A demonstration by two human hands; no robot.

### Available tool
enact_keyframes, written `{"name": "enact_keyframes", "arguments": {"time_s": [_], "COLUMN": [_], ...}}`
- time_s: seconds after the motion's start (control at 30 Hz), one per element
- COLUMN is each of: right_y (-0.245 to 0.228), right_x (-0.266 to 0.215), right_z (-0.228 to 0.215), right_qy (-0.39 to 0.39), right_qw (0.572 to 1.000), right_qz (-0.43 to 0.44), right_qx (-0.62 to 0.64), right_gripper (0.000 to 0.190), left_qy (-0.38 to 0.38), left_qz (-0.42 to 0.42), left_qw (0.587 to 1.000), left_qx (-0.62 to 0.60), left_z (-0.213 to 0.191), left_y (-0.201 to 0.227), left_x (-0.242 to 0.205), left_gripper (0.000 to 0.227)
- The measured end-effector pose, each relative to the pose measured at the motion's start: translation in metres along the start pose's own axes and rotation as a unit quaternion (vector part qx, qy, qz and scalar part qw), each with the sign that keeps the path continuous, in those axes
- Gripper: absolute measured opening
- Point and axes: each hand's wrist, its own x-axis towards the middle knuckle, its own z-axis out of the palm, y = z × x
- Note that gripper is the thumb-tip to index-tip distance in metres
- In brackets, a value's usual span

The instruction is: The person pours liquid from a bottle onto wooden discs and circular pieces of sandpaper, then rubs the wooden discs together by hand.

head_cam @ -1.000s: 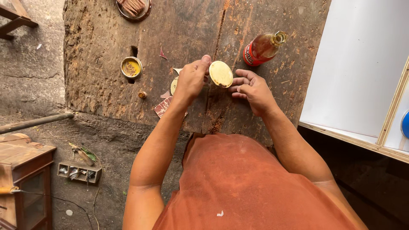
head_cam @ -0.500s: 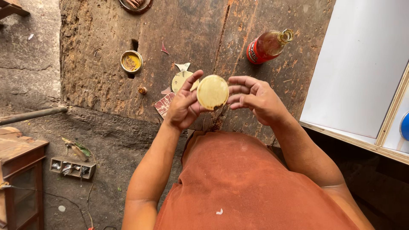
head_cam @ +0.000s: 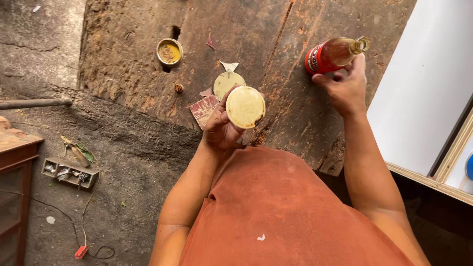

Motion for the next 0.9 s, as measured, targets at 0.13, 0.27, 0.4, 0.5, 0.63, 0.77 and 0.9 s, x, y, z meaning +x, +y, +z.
{"name": "enact_keyframes", "arguments": {"time_s": [0.13,0.27,0.4,0.5,0.63,0.77,0.9], "right_y": [0.003,-0.026,-0.072,-0.101,-0.123,-0.129,-0.129], "right_x": [0.023,0.018,0.008,0.001,0.000,-0.003,-0.005], "right_z": [0.023,0.023,0.022,0.022,0.024,0.023,0.023], "right_qy": [0.016,-0.055,-0.124,-0.117,-0.110,-0.101,-0.095], "right_qw": [0.995,0.989,0.886,0.840,0.811,0.794,0.785], "right_qz": [-0.069,-0.128,-0.334,-0.372,-0.392,-0.410,-0.410], "right_qx": [0.072,-0.052,-0.297,-0.376,-0.421,-0.438,-0.455], "right_gripper": [0.074,0.061,0.064,0.059,0.050,0.046,0.038], "left_qy": [-0.003,0.001,0.016,0.014,0.004,0.002,0.004], "left_qz": [0.012,0.030,0.054,0.061,0.071,0.068,0.060], "left_qw": [0.999,0.997,0.997,0.996,0.994,0.994,0.994], "left_qx": [0.031,0.069,0.047,0.068,0.081,0.083,0.087], "left_z": [0.008,0.009,0.004,0.002,0.003,0.009,0.013], "left_y": [0.005,0.004,0.005,0.002,0.000,0.001,0.003], "left_x": [-0.001,-0.007,-0.008,-0.008,-0.008,-0.009,-0.008], "left_gripper": [0.081,0.078,0.072,0.067,0.074,0.084,0.085]}}
